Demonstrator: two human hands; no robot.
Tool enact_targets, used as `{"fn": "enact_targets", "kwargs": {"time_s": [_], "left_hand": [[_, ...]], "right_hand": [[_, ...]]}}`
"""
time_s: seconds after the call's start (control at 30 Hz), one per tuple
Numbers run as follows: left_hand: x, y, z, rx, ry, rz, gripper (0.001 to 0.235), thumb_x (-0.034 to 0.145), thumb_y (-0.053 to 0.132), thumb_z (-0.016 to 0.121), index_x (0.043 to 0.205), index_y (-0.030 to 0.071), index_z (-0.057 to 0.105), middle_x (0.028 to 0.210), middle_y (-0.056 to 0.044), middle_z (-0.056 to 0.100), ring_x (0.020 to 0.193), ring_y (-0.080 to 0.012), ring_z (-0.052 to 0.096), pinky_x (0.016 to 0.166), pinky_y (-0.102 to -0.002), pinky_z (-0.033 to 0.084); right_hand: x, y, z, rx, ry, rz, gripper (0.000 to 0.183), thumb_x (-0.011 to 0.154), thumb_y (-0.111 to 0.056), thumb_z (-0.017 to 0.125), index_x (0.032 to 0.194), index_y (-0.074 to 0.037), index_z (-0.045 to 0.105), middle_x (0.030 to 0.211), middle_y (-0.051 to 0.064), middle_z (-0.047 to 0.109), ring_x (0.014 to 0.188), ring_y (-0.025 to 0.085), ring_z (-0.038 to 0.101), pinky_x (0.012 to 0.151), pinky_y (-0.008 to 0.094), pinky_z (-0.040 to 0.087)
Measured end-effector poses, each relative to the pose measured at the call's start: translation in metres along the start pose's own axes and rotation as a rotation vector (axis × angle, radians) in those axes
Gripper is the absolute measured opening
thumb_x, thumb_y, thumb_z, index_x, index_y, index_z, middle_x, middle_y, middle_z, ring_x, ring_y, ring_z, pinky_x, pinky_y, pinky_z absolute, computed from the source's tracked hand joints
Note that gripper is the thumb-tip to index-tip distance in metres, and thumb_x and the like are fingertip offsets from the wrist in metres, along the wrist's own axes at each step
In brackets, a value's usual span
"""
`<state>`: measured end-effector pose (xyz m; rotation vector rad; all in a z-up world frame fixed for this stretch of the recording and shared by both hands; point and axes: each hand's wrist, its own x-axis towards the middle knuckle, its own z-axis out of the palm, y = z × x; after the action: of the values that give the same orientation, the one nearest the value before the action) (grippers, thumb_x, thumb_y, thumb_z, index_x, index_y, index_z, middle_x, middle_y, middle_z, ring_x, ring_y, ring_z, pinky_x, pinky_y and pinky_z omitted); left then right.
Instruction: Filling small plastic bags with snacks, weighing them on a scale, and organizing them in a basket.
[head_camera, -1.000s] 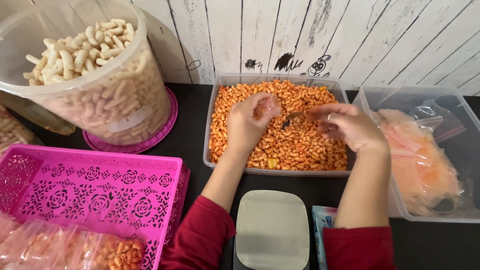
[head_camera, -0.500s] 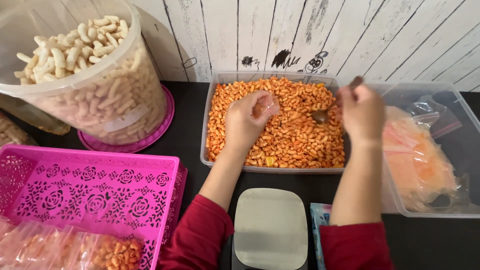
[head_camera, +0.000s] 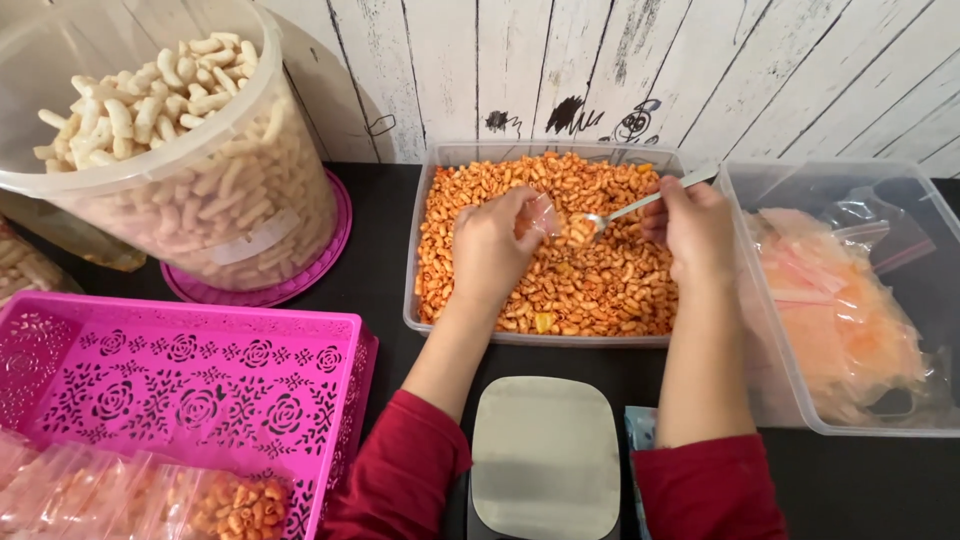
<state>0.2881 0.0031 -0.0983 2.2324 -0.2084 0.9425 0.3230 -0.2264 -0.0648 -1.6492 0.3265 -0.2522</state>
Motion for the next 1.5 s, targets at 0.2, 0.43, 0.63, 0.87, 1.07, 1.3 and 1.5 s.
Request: {"fn": "enact_targets", "kwargs": {"time_s": [0.2,0.43,0.63,0.87,1.07,1.3,1.5], "left_hand": [[0.000,0.005,-0.002,-0.025,-0.042,-0.048,0.037,0.069,0.027,0.085,0.103,0.026,0.069,0.078,0.005,0.073,0.071,-0.0177,0.072,0.079,-0.034,0.050],[0.001,0.010,0.002,-0.152,-0.131,-0.188,0.042,0.068,0.033,0.086,0.106,0.028,0.069,0.082,0.004,0.074,0.079,-0.0168,0.075,0.077,-0.031,0.056],[0.003,0.019,-0.003,-0.293,-0.141,-0.226,0.050,0.067,0.031,0.089,0.111,0.025,0.067,0.093,-0.007,0.075,0.091,-0.0295,0.074,0.082,-0.039,0.058],[0.003,0.020,-0.007,-0.246,-0.042,-0.202,0.038,0.074,0.028,0.083,0.107,0.020,0.065,0.081,-0.005,0.071,0.078,-0.0297,0.073,0.073,-0.041,0.058],[0.004,0.025,-0.009,-0.244,0.001,-0.174,0.037,0.075,0.029,0.084,0.105,0.019,0.065,0.078,-0.005,0.070,0.075,-0.0297,0.073,0.069,-0.041,0.059],[0.006,0.023,-0.012,-0.239,0.049,-0.125,0.036,0.074,0.028,0.086,0.101,0.019,0.064,0.079,-0.005,0.071,0.076,-0.0291,0.073,0.065,-0.040,0.060],[0.008,0.025,-0.016,-0.312,0.004,-0.170,0.033,0.073,0.015,0.087,0.098,0.014,0.065,0.078,-0.007,0.072,0.074,-0.0291,0.074,0.063,-0.034,0.063]], "right_hand": [[0.006,-0.012,-0.006,0.119,0.089,-0.113,0.022,0.099,-0.029,0.060,0.092,-0.010,0.067,0.069,0.005,0.066,0.051,0.011,0.067,0.046,0.026,0.064],[-0.051,-0.058,0.020,0.124,0.034,-0.239,0.020,0.100,-0.023,0.060,0.093,-0.005,0.066,0.069,0.008,0.067,0.050,0.012,0.067,0.046,0.026,0.062],[-0.085,-0.080,0.032,-0.053,-0.326,-0.436,0.024,0.100,-0.020,0.066,0.097,0.004,0.071,0.078,0.022,0.071,0.065,0.025,0.075,0.056,0.034,0.065],[-0.075,-0.088,0.002,-0.015,-0.267,-0.670,0.018,0.108,-0.015,0.061,0.107,0.002,0.068,0.084,0.018,0.068,0.073,0.020,0.070,0.059,0.028,0.060],[-0.040,-0.053,-0.010,-0.272,-0.097,-0.522,0.019,0.108,-0.017,0.058,0.101,-0.004,0.069,0.077,0.011,0.068,0.064,0.017,0.067,0.051,0.028,0.057],[-0.039,-0.021,0.040,-0.126,-0.225,-0.025,0.023,0.099,-0.018,0.055,0.102,0.003,0.064,0.074,0.012,0.068,0.059,0.015,0.070,0.054,0.028,0.064],[-0.021,-0.010,0.020,0.005,-0.140,0.068,0.026,0.100,-0.024,0.052,0.103,0.000,0.063,0.075,0.012,0.066,0.062,0.018,0.072,0.054,0.032,0.065]]}}
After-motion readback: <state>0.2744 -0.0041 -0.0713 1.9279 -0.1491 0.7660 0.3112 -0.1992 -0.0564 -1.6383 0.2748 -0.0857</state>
